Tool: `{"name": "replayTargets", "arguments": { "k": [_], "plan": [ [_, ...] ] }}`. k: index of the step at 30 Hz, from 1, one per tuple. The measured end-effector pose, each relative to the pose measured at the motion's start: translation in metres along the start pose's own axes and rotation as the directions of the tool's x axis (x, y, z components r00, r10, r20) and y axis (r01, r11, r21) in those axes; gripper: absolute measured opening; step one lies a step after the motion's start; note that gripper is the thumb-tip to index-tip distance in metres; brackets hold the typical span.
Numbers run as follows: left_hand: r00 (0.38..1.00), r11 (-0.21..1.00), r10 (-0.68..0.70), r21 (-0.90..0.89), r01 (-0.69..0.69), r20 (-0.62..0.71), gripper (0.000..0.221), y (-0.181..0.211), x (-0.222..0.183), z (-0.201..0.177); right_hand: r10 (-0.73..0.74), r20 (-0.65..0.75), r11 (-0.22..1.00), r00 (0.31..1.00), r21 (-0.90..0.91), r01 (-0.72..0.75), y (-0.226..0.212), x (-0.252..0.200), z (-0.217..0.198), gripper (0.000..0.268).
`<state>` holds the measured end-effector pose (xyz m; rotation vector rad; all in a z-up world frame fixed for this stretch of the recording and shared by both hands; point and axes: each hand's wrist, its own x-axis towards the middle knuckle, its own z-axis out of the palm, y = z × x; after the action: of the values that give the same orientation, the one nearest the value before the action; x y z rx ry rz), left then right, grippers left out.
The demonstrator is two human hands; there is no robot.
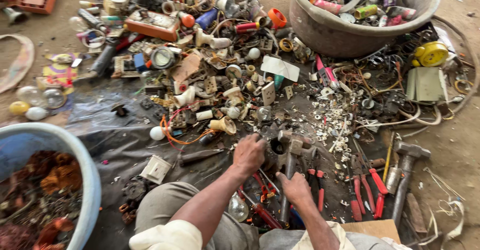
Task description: The person uses a hammer and by hand to break apart and sort various electrical components from a large pile of scrap electronics.
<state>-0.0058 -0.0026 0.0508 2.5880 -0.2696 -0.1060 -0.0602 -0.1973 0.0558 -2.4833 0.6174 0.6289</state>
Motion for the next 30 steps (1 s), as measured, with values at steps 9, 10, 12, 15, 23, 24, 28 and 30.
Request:
{"name": "replayTargets", "arguments": {
  "k": [9, 10, 12, 15, 23, 24, 28, 30],
  "plan": [
    [0.957, 0.834, -0.288, -0.499, 0.235, -0.029, 0.019, -0.005, 0.007, -0.027, -0.116, -0.041, 0.993, 0.992, 0.019, 0.117, 0.009, 0.005, 0.004, 0.059],
    [0.909, 0.664, -0.411, -0.660, 0.350, 0.069, 0.018, -0.006, 0.010, -0.043, -0.082, 0.004, 0.995, 0.997, 0.054, 0.081, 0.011, 0.003, 0.004, 0.059],
    [0.876, 0.368, -0.473, -0.880, 0.300, 0.100, 0.021, -0.022, -0.004, -0.078, -0.025, 0.094, 0.992, 0.995, 0.122, 0.013, 0.007, 0.003, 0.002, 0.059],
    [0.863, 0.628, -0.448, -0.769, 0.116, -0.235, 0.019, -0.071, -0.051, -0.132, -0.011, 0.108, 0.999, 0.994, 0.036, 0.007, 0.006, 0.005, 0.002, 0.064],
    [0.643, 0.776, -0.398, 0.133, 0.616, -0.655, 0.024, -0.216, -0.300, -0.247, -0.165, 0.038, 0.986, 0.986, 0.003, 0.165, 0.020, 0.024, 0.018, 0.066],
    [0.616, 0.652, -0.513, 0.196, 0.733, -0.598, 0.031, -0.226, -0.316, -0.259, -0.181, 0.031, 0.983, 0.983, 0.004, 0.181, 0.019, 0.025, 0.019, 0.066],
    [0.675, 0.488, -0.078, 0.562, 0.668, -0.734, 0.030, -0.221, -0.316, -0.251, -0.133, 0.043, 0.991, 0.990, 0.002, 0.133, 0.016, 0.024, 0.018, 0.064],
    [0.651, 0.758, -0.243, 0.278, 0.590, -0.719, 0.020, -0.207, -0.273, -0.229, -0.126, 0.054, 0.992, 0.990, -0.006, 0.127, 0.016, 0.025, 0.019, 0.065]
  ]
}}
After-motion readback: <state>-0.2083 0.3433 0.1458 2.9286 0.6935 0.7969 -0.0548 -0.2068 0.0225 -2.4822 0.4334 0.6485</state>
